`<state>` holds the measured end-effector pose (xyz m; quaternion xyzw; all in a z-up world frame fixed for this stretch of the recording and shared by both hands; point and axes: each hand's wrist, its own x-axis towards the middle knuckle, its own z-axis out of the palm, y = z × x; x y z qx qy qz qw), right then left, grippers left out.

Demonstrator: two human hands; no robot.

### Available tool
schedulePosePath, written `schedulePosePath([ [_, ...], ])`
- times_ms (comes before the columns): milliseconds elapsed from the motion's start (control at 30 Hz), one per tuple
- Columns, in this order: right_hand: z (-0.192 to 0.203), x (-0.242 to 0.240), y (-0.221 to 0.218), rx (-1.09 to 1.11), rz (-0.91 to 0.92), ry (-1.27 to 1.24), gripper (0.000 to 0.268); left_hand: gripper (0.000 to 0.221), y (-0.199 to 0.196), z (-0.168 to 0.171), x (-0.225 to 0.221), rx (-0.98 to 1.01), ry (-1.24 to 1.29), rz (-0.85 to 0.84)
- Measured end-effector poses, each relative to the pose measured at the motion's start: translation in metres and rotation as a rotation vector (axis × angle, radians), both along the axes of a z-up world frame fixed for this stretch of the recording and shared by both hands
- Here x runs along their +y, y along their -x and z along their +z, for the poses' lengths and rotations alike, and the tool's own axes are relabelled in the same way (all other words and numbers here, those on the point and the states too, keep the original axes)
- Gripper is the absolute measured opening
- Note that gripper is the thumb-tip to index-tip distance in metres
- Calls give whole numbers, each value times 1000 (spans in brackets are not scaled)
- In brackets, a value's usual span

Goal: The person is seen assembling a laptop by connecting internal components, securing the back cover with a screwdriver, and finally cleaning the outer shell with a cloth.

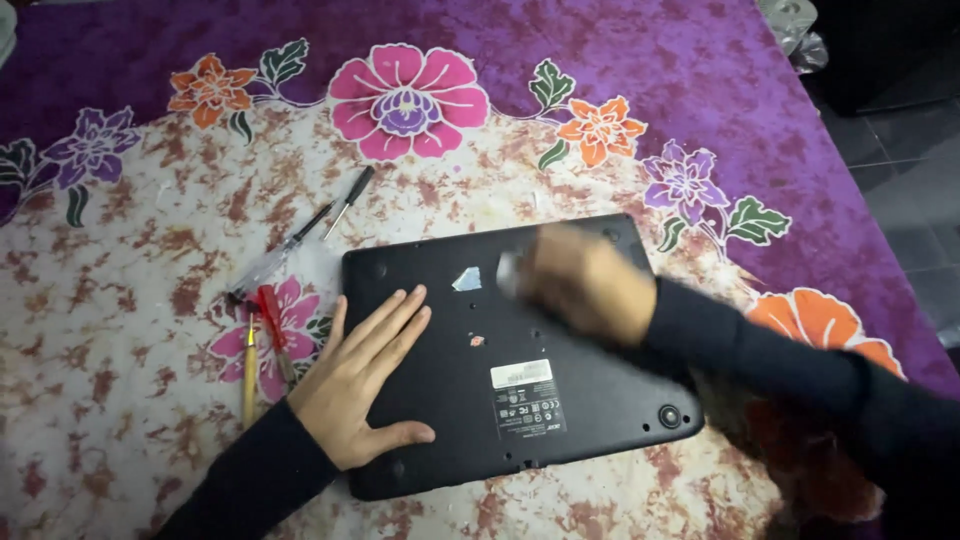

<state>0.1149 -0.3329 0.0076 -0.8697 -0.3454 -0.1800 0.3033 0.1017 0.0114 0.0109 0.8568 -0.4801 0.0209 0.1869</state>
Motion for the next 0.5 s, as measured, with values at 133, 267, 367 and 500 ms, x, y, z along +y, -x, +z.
schedulePosePath([
  [133, 27, 30, 88, 124, 509, -51, 25, 110, 1, -1, 0, -7, 1, -10],
  [267, 29, 19, 27, 972, -234, 706, 48, 111, 2, -1, 0, -14, 13, -5],
  [367, 10, -48, -28, 37, -22, 6, 22, 111, 2, -1, 0, -2, 23, -10],
  [500, 5, -7, 1, -32, -23, 69, 9, 111, 2, -3, 0, -28, 21, -1],
])
